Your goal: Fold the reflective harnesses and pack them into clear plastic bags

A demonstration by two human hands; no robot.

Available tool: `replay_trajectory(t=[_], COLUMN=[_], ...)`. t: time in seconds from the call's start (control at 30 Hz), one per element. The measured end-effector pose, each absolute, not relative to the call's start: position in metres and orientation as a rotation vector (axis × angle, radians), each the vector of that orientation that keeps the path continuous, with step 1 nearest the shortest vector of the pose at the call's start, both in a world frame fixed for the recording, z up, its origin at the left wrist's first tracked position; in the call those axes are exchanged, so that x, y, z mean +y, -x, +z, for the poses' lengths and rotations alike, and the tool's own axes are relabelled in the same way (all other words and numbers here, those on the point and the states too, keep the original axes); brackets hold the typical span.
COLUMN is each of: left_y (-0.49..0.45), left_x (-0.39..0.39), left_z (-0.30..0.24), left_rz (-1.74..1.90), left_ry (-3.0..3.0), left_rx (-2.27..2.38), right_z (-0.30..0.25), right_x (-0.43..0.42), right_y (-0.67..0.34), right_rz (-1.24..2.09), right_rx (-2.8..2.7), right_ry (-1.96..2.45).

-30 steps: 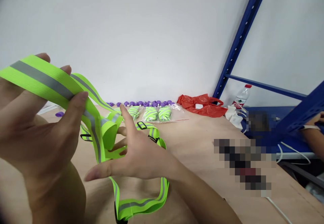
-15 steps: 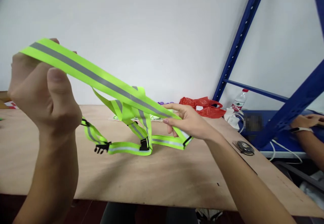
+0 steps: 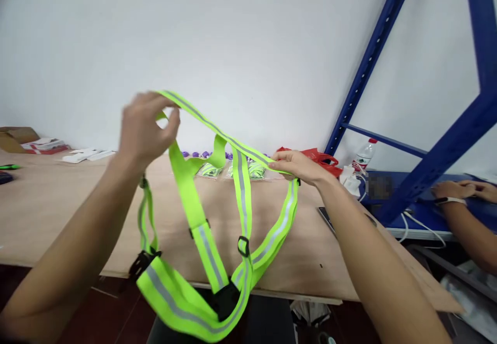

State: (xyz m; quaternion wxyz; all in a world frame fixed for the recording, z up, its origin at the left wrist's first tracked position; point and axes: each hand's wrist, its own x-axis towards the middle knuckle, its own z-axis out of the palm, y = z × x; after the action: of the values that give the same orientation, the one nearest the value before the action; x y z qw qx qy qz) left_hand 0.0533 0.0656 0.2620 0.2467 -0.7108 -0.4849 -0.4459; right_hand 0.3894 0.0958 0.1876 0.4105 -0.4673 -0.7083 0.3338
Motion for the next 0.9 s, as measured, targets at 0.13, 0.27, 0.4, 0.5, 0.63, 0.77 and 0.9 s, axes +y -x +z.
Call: replay_trajectory(t=[0.13, 0.27, 0.4, 0.5, 0.63, 0.77, 0.9], left_y=[-0.048, -0.042, -0.047, -0.058, -0.073, -0.075, -0.066], left_x=[0.129, 0.149, 0.111, 0.054, -0.004, -0.011, -0.005], left_z=[0.176, 0.11, 0.084, 0.073, 0.048, 0.024, 0.029], left_rz=[-0.736, -0.534, -0.457, -0.421, -0.436, -0.473, -0.815], left_ry=[2.151, 2.294, 2.535, 2.979, 3.106, 2.983, 3.063], left_rx=[-1.785, -1.933, -1.838, -1.397, -0.943, -0.903, -1.314], right_z=[0.128, 0.089, 0.066, 0.048, 0.022, 0.009, 0.007], right_x=[0.147, 0.166, 0.128, 0.077, 0.022, 0.004, 0.008], right_y=[-0.389, -0.381, -0.383, -0.393, -0.399, -0.39, -0.383], right_rz=[0.724, 0.467, 0.233, 0.157, 0.139, 0.117, 0.185], right_rx=[-1.972, -1.871, -1.938, -2.116, -2.24, -2.343, -2.442], right_ry=[1.398, 1.463, 1.476, 1.556, 1.468, 1.342, 1.276])
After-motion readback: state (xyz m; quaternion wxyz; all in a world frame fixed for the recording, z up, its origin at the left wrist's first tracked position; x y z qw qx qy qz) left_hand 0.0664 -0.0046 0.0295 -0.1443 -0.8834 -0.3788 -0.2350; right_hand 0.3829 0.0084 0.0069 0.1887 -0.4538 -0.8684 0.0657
